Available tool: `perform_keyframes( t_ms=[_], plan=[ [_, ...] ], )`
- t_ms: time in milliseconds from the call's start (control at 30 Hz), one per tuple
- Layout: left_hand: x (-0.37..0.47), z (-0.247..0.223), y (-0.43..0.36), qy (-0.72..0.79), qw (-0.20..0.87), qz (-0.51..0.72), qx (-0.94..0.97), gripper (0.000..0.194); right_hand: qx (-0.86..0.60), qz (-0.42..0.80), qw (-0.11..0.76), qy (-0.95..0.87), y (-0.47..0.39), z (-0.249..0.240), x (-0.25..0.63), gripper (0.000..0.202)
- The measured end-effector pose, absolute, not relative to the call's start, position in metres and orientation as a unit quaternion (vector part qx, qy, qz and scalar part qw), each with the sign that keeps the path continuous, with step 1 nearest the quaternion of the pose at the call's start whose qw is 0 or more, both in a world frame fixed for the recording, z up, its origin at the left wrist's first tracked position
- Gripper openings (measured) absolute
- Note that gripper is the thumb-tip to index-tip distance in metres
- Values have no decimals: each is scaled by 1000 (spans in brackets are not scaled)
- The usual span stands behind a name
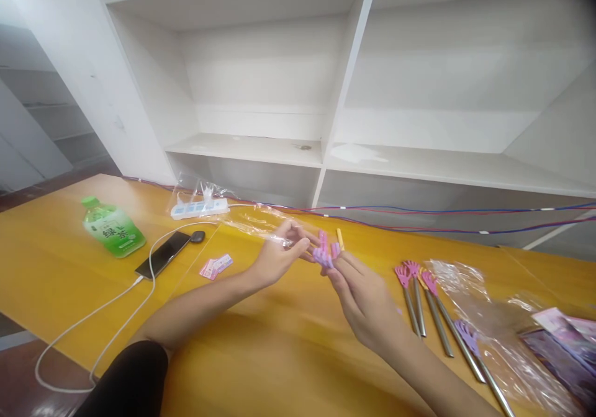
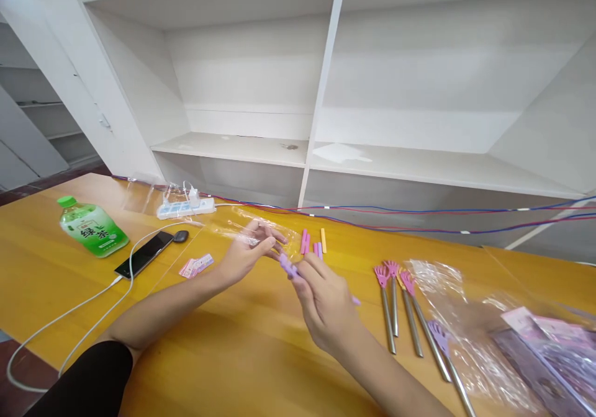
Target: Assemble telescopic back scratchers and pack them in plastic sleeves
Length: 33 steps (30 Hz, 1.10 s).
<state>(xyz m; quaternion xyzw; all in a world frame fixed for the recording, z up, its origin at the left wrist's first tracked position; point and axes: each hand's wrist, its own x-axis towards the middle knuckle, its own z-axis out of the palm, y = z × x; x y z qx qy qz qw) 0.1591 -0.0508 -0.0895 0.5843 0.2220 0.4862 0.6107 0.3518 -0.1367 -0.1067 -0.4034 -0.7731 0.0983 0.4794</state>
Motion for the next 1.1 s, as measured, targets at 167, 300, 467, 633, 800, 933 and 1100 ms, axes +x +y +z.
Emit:
perform_keyframes(
  t_ms=[167, 300, 467, 633, 800, 933, 1100],
  plan=[
    [159, -84, -59, 211, 624, 485, 575, 44, -494, 130, 430, -745, -120, -104, 354, 50],
    [158, -87, -53, 221, 632, 490, 558, 44, -519, 179, 423, -721, -110, -103, 364, 58],
    [160, -94, -44, 233, 644, 515, 516, 45, -544, 134, 398, -726, -109, -99, 371, 61],
    [160, -91, -45, 225, 671, 494, 506, 40, -561, -47, 355, -746, -109, -104, 370, 61],
    [158, -90, -44, 229, 676, 494, 496, 38, -600, -78, 326, -726, -102, -116, 371, 51],
    [157, -89, -39, 232, 669, 507, 491, 39, -572, -59, 381, -724, -104, -123, 376, 47],
    [157, -91, -37, 230, 659, 515, 497, 43, -506, 39, 383, -772, -121, -110, 368, 41]
  ],
)
